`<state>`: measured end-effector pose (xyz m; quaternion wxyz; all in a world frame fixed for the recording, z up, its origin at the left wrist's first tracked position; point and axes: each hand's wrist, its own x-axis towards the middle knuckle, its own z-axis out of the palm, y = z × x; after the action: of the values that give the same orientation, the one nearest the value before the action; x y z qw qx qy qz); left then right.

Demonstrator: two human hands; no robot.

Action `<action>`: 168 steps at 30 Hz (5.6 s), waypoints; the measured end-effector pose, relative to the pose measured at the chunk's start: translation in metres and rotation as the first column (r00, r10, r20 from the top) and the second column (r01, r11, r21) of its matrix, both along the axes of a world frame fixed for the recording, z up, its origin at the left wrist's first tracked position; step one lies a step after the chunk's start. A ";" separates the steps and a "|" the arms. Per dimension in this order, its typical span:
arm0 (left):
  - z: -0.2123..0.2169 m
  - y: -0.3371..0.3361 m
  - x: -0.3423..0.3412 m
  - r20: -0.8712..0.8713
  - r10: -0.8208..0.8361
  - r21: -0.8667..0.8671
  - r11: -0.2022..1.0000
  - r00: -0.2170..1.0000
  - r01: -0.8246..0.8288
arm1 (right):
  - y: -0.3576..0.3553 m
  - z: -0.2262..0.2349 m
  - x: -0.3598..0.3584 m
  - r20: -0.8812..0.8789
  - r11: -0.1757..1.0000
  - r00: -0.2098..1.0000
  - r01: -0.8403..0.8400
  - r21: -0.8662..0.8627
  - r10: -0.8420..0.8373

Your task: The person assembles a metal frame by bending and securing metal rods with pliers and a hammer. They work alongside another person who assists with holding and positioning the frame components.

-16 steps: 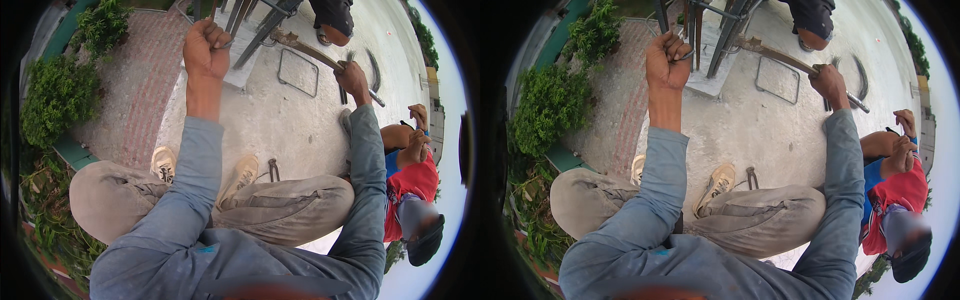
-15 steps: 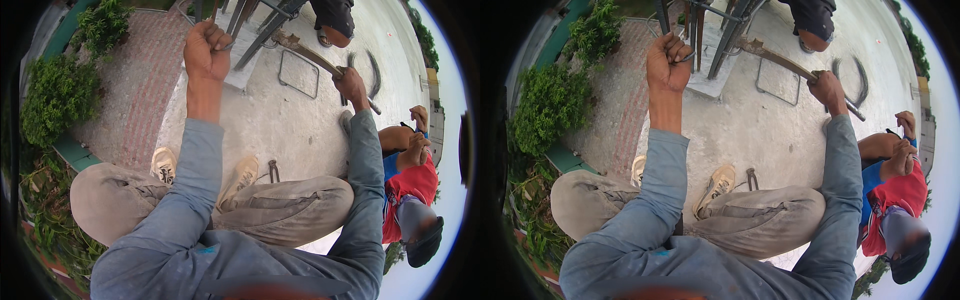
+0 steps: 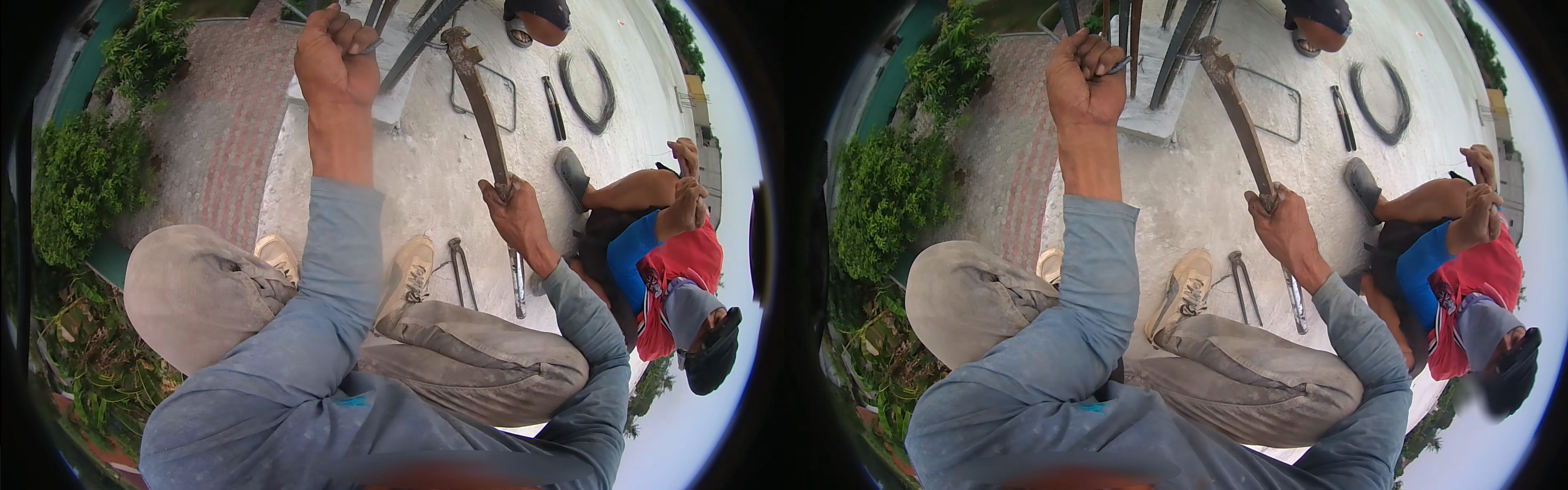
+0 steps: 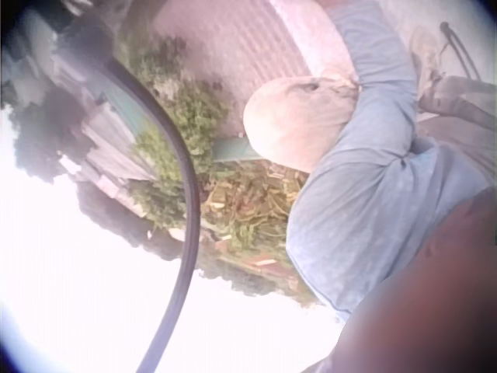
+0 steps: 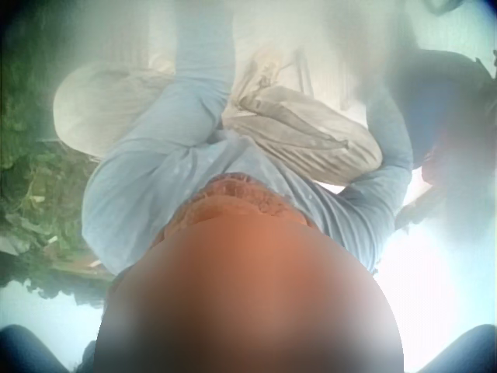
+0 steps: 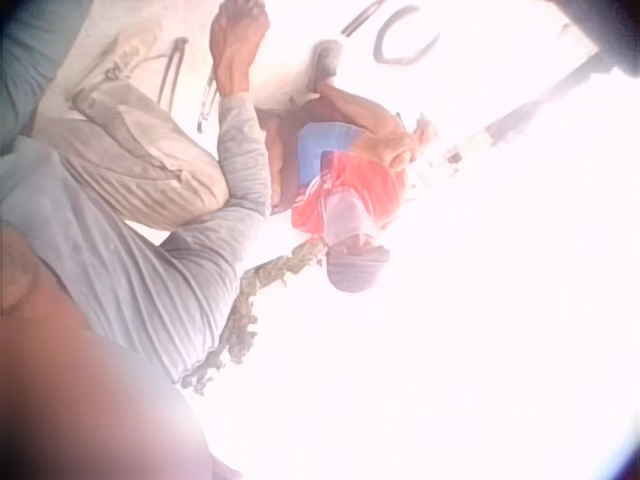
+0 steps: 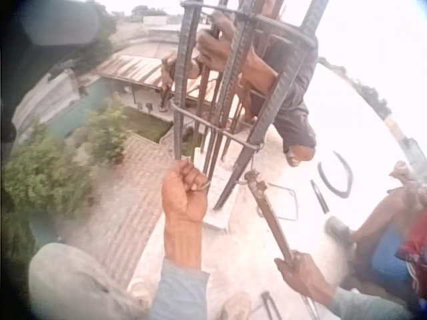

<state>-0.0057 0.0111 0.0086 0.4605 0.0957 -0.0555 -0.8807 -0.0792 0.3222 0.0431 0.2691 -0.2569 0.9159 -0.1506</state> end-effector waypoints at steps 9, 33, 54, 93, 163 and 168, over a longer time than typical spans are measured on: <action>-0.005 -0.005 0.001 -0.027 -0.043 0.027 0.999 0.999 0.044 | -0.007 0.021 -0.012 -0.237 0.993 0.971 0.010 0.120 0.018; -0.005 -0.008 -0.005 -0.037 -0.038 -0.039 0.999 0.999 0.037 | 0.007 0.021 -0.082 -0.463 0.986 0.872 -0.120 0.112 0.159; -0.003 -0.007 -0.011 -0.009 -0.014 -0.002 1.000 1.000 0.014 | -0.053 -0.015 -0.223 -0.555 0.964 0.790 -0.244 0.103 0.259; -0.008 0.025 0.013 0.386 0.077 0.056 0.993 0.919 -0.107 | 0.052 -0.133 0.000 0.766 0.836 0.579 0.539 -0.104 -0.278; -0.066 0.034 -0.081 0.491 0.384 -0.833 0.469 0.782 0.293 | -0.068 -0.065 -0.221 -0.311 0.938 0.934 -0.253 -0.238 0.173; -0.072 0.028 -0.077 0.486 0.202 -0.778 0.543 0.850 0.316 | -0.066 -0.066 -0.210 -0.268 0.942 0.951 -0.226 -0.248 0.157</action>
<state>-0.0829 0.0395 -0.0637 0.3855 0.0979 -0.5945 -0.6989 -0.2891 0.2566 -0.0225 0.1293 -0.3968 0.8826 -0.2166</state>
